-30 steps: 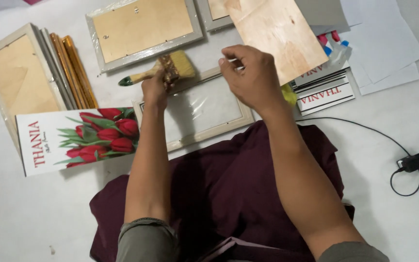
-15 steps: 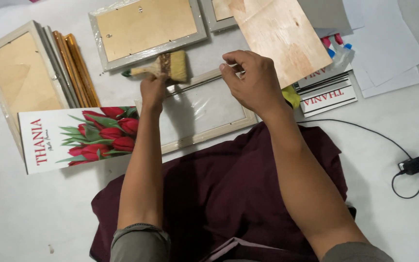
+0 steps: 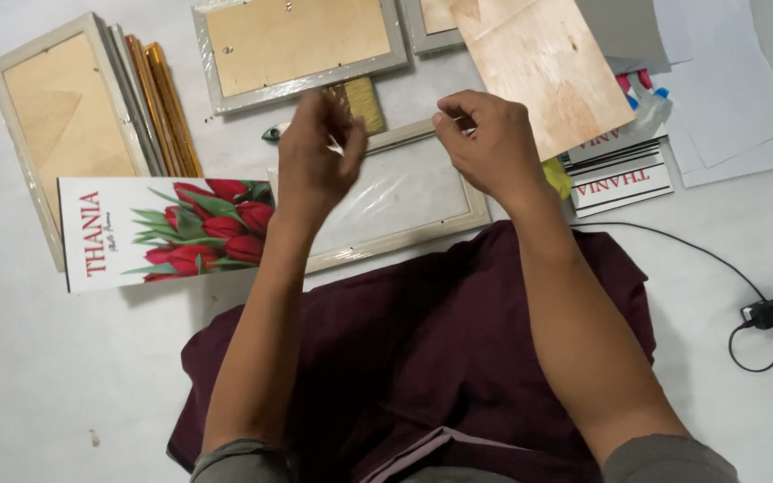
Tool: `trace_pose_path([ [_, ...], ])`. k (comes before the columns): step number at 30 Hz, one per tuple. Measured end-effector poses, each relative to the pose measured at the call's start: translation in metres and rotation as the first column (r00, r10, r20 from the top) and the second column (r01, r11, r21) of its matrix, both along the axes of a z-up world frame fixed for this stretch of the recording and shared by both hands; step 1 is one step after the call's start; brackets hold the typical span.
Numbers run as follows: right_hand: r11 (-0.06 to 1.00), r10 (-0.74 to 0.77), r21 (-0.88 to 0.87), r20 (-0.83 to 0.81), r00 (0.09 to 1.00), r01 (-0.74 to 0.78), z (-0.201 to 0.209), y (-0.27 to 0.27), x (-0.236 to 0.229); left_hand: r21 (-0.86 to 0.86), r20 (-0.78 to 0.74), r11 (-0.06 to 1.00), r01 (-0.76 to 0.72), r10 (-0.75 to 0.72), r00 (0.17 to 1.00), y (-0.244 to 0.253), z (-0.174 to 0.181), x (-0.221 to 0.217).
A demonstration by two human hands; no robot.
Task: Assembling a picture frame by cleaning the glass, inserting a photo, and securing the wooden backing
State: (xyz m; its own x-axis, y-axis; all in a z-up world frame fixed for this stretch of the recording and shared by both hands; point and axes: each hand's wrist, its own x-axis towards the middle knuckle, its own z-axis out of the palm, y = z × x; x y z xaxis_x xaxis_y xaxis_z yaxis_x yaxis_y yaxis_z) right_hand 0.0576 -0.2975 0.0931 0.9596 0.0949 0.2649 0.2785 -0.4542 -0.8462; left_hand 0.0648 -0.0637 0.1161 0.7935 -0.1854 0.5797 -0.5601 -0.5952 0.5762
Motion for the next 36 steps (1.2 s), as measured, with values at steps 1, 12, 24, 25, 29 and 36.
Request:
trace_pose_path([
  [1,1.0,0.005,-0.001,-0.001,1.0,-0.005,0.001,0.002,-0.001,-0.001,-0.001,1.0,-0.005,0.005,1.0,-0.003,0.011,-0.008],
  [12,0.987,-0.136,-0.082,0.063,0.989,0.141,-0.031,0.009,-0.003,-0.179,0.124,0.984,-0.015,0.038,0.992,-0.077,0.178,-0.195],
  [24,0.971,-0.068,-0.227,0.042,0.997,0.076,-0.034,0.033,-0.014,-0.095,0.086,0.78,0.619,-0.613,0.786,-0.017,0.197,-0.294],
  [25,0.968,-0.077,-0.235,0.051,0.996,0.087,-0.022,0.038,-0.02,-0.096,0.099,0.774,0.626,-0.619,0.779,-0.015,0.203,-0.299],
  [29,0.976,-0.029,-0.202,0.226,0.974,0.076,0.012,0.052,-0.043,0.131,0.162,0.786,0.604,-0.618,0.769,-0.005,0.215,-0.309],
  [36,0.989,0.056,-0.146,0.358,0.932,-0.003,0.029,0.073,-0.048,0.442,0.198,0.663,0.604,-0.729,0.655,-0.028,0.165,-0.316],
])
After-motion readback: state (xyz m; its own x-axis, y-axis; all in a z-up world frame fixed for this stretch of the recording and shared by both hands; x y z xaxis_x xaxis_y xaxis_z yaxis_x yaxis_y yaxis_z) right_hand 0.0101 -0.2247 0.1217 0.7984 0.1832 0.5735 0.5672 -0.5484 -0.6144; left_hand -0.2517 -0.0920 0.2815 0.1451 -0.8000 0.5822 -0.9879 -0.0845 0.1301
